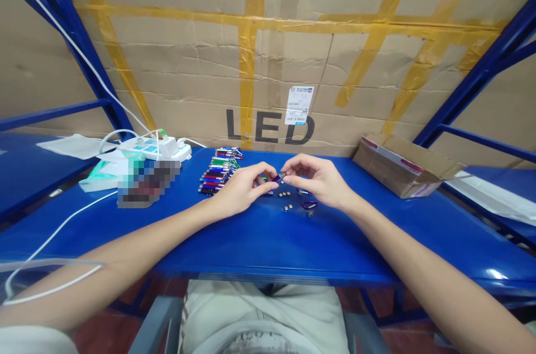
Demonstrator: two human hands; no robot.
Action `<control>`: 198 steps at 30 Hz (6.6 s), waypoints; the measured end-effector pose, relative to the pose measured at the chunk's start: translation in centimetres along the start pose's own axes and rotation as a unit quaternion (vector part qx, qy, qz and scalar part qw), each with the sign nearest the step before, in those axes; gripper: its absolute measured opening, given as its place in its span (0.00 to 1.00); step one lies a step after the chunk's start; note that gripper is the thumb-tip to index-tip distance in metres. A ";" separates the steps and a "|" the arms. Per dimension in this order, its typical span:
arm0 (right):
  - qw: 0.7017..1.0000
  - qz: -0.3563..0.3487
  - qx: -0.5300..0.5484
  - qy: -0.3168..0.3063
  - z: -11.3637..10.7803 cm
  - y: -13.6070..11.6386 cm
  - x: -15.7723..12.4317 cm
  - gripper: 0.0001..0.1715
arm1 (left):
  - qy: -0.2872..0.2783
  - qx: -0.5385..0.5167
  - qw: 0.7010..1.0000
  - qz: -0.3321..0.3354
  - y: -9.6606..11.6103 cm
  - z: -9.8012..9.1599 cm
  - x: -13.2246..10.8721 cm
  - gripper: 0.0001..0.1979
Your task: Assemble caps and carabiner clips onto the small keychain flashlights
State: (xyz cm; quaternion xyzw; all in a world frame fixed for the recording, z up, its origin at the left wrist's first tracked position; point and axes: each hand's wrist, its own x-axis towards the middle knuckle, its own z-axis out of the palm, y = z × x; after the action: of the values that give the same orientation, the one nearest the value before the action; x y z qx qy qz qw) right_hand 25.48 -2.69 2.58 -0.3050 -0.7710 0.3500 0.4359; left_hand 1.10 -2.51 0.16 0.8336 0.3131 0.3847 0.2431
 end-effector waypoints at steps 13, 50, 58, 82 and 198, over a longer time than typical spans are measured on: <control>0.992 -0.068 -0.103 0.027 0.1 0.2 -0.3 0.13 | 0.003 0.008 1.000 0.015 0.0 0.1 -0.1 0.09; 0.976 -0.119 -0.178 0.046 1.1 0.4 -0.3 0.15 | 0.011 0.032 0.999 0.026 -0.1 0.4 -0.3 0.07; 0.962 -0.157 -0.220 0.035 0.8 0.3 -0.4 0.16 | 0.010 0.027 0.999 0.025 -0.2 0.3 -0.3 0.07; 0.947 -0.179 -0.263 -0.051 0.4 -0.2 -0.6 0.04 | 0.010 0.048 0.998 0.044 0.2 0.2 -0.5 0.05; 0.898 -0.012 -0.338 -0.282 1.1 0.1 -0.8 0.08 | 0.037 0.069 0.997 0.017 -0.6 -0.3 -0.1 0.08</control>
State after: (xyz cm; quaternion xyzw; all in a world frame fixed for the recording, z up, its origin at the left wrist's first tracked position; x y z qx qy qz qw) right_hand 24.88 -3.52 1.76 -0.3135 -0.9370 0.1346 0.0755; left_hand 0.63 -2.06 -0.11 0.8384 0.3339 0.3972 0.1669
